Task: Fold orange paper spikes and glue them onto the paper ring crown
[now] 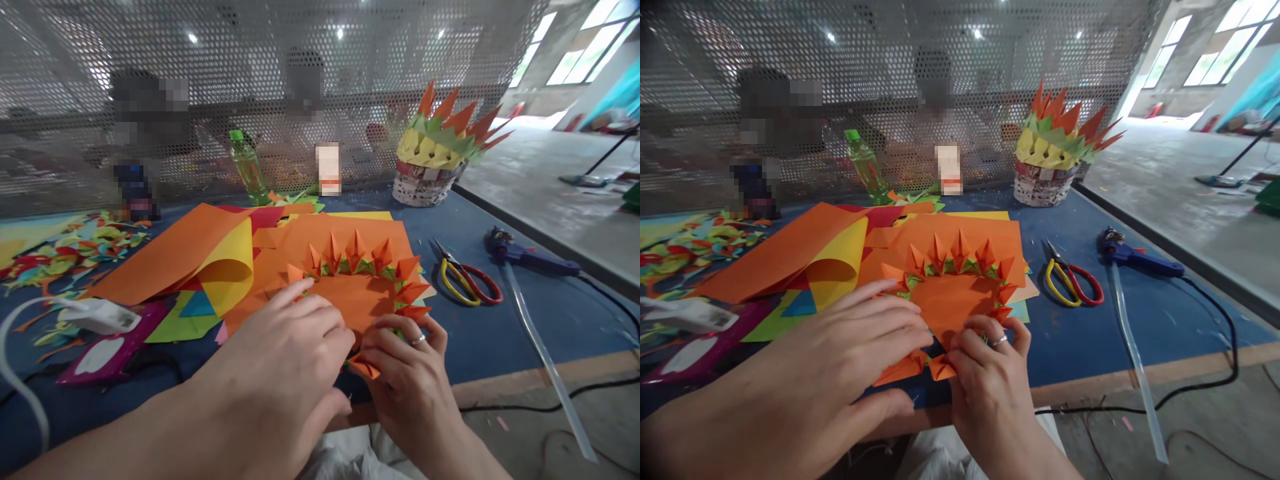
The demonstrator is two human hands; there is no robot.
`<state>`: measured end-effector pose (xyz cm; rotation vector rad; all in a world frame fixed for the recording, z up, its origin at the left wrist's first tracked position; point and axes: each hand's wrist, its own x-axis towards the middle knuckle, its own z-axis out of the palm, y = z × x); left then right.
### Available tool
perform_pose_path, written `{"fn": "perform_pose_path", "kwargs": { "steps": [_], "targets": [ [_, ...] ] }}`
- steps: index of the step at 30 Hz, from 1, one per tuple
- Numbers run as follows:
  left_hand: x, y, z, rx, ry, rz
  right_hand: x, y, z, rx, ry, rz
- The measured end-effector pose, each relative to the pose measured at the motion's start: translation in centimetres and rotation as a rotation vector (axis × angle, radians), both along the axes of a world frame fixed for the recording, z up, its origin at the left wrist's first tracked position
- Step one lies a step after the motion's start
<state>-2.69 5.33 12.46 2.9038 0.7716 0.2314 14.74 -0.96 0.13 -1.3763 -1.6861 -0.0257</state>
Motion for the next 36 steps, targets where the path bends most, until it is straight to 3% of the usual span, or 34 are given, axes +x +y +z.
{"fn": "perform_pose_path", "kwargs": {
  "steps": [12,27,36],
  "targets": [
    [-0.6,-0.7,-0.3,0.254,0.029,-0.043,0.5,-0.6,0.8,-0.030,-0.102,-0.034],
    [-0.2,-0.5,-0.3,0.179,0.063,-0.063,-0.2,-0.1,1.1,0.051,0.010,0.008],
    [0.4,0.7,-0.9,0.093,0.108,-0.045,1.0,-1.6,1.7,0.009,-0.247,-0.031]
  ]
}}
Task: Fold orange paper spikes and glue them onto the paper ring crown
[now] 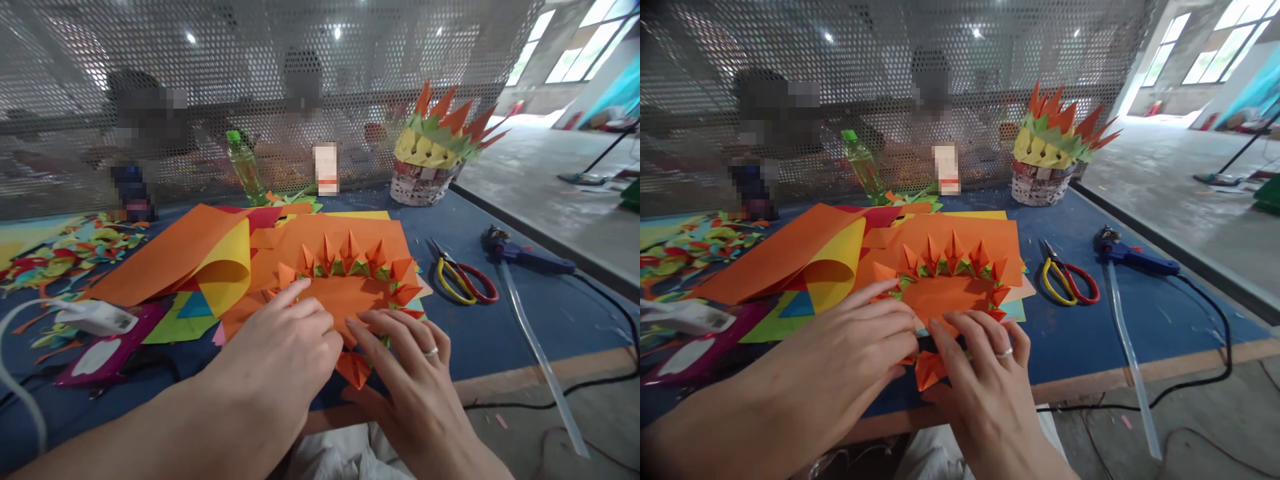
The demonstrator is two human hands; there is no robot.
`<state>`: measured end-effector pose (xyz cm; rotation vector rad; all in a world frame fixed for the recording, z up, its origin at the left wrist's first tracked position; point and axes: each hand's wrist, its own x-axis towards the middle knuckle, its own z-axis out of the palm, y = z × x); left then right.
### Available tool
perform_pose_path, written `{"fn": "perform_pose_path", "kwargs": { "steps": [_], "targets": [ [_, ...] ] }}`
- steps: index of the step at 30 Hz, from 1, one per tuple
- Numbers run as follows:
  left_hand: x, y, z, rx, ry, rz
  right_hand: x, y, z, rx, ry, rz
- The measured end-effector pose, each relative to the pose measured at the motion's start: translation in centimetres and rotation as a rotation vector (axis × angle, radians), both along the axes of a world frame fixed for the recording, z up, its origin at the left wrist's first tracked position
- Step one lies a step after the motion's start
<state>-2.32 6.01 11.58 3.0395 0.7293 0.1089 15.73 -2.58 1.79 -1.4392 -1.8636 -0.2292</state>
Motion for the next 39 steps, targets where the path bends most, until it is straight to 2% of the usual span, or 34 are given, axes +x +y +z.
{"fn": "perform_pose_path", "kwargs": {
  "steps": [2,6,9,13,15,18,22,26,29,33,36,39],
  "targets": [
    [-0.1,0.2,0.1,0.018,0.012,0.030,0.8,-1.0,0.3,0.051,-0.026,-0.012],
    [-0.3,1.2,0.2,0.080,0.016,0.011,2.7,-2.6,0.5,0.118,0.026,-0.098],
    [-0.1,2.6,0.3,0.159,0.009,0.052,4.0,-3.1,-0.1,0.118,0.046,-0.152],
    [0.2,4.6,0.5,0.254,0.027,0.155,5.1,-3.2,-1.2,0.115,0.021,-0.148],
    [0.0,5.5,0.6,0.205,0.015,0.177,5.3,-3.2,-1.7,0.115,0.005,-0.138],
    [-0.7,6.6,1.1,0.091,0.018,0.130,5.4,-3.4,-2.2,0.105,-0.005,-0.144],
    [-1.6,6.8,2.7,-0.040,-0.053,0.066,5.5,-3.5,-2.7,0.088,-0.022,-0.147],
    [-1.3,5.1,3.8,-0.116,-0.280,0.019,5.3,-3.5,-2.7,0.115,-0.015,-0.140],
    [-0.5,2.5,3.4,-0.287,-0.325,-0.011,5.3,-3.7,-2.7,0.109,-0.013,-0.130],
    [0.3,-1.6,1.6,-0.503,-0.373,-0.064,5.8,-4.1,-3.2,0.095,-0.045,-0.119],
    [0.6,-4.0,0.0,-0.596,-0.398,-0.113,6.6,-4.3,-3.9,0.120,-0.085,-0.093],
    [0.8,-5.3,-2.9,-0.602,-0.372,-0.074,7.5,-4.2,-4.7,0.160,-0.114,-0.060]
  ]
}}
